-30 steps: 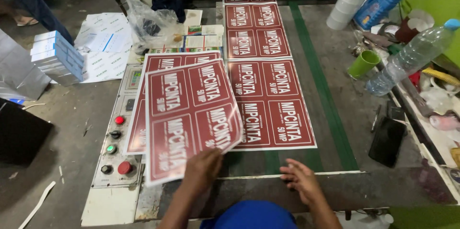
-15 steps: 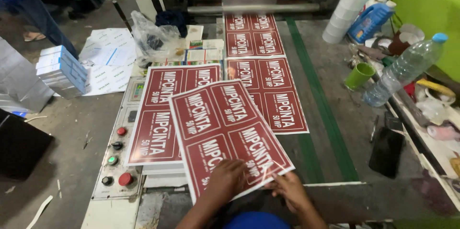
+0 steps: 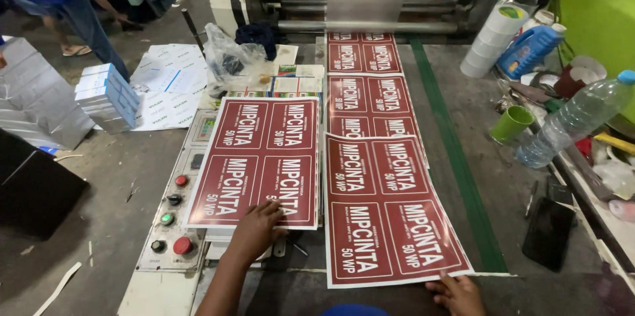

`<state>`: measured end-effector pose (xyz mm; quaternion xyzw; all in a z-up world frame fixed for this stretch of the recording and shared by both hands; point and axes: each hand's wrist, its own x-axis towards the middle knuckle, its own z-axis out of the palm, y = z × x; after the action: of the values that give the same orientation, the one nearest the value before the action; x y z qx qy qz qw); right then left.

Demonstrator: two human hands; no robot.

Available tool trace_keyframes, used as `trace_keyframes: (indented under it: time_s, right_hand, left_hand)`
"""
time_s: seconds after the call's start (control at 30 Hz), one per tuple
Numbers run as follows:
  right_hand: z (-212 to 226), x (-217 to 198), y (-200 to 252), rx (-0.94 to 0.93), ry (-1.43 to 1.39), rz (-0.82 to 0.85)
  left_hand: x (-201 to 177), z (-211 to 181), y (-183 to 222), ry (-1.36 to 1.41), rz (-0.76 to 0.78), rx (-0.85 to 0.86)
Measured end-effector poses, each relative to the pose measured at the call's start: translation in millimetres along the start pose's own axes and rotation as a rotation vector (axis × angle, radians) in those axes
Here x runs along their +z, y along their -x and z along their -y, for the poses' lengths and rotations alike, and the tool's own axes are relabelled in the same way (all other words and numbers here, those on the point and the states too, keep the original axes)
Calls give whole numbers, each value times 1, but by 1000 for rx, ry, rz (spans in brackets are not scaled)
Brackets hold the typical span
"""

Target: The person is sorting and aligning sheets of printed labels on a workstation in a print shop.

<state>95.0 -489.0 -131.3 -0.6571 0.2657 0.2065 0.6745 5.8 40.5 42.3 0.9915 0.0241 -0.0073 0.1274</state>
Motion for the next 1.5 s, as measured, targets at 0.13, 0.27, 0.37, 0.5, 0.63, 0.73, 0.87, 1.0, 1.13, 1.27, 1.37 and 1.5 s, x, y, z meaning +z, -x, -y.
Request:
trace_keyframes:
  time_s: [0.13,0.27,0.37,0.5,0.63,0.73,0.87,1.0,1.13,1.27,1.37,1.5]
  right_hand:
    - [-14,-26,-11,102,-26,-9]
    - [-18,-31,13,60,-2,-25]
    - [-13,-24,39,30,4,-31]
    - [-14,-19,47,-47,-37,23]
    - [6,9,60,-33,-14,21]
    - [22,32,61,-81,-32,22]
    - [32,53,34,-198,-74,82]
    - [43,64,18,-223,-143,83]
    - [46,68,28,-135,-96,97]
    - [26,73,38,-96,-29,177]
    - [18,94,43,-288,32,527]
    - [36,141,71,-130,65,528]
  left_hand:
    - [7,16,-4,35,-90,147]
    - [-7,12,-4,64,-164,117]
    - [-32,-2,4,56,-333,48]
    - [-53,-14,13,109,-545,73]
    - [-52,-12,17,194,-494,30]
    - [-49,-9,19,214,-440,4]
    - [-52,-14,21,260,-406,-85]
    - [-56,-16,24,250,-486,-144]
    - [-40,-14,27,184,-751,-15]
    - [-8,-34,30,211,-759,182]
    - [-3,-83,32,273,-676,364]
    - [26,-130,29,296,-592,463]
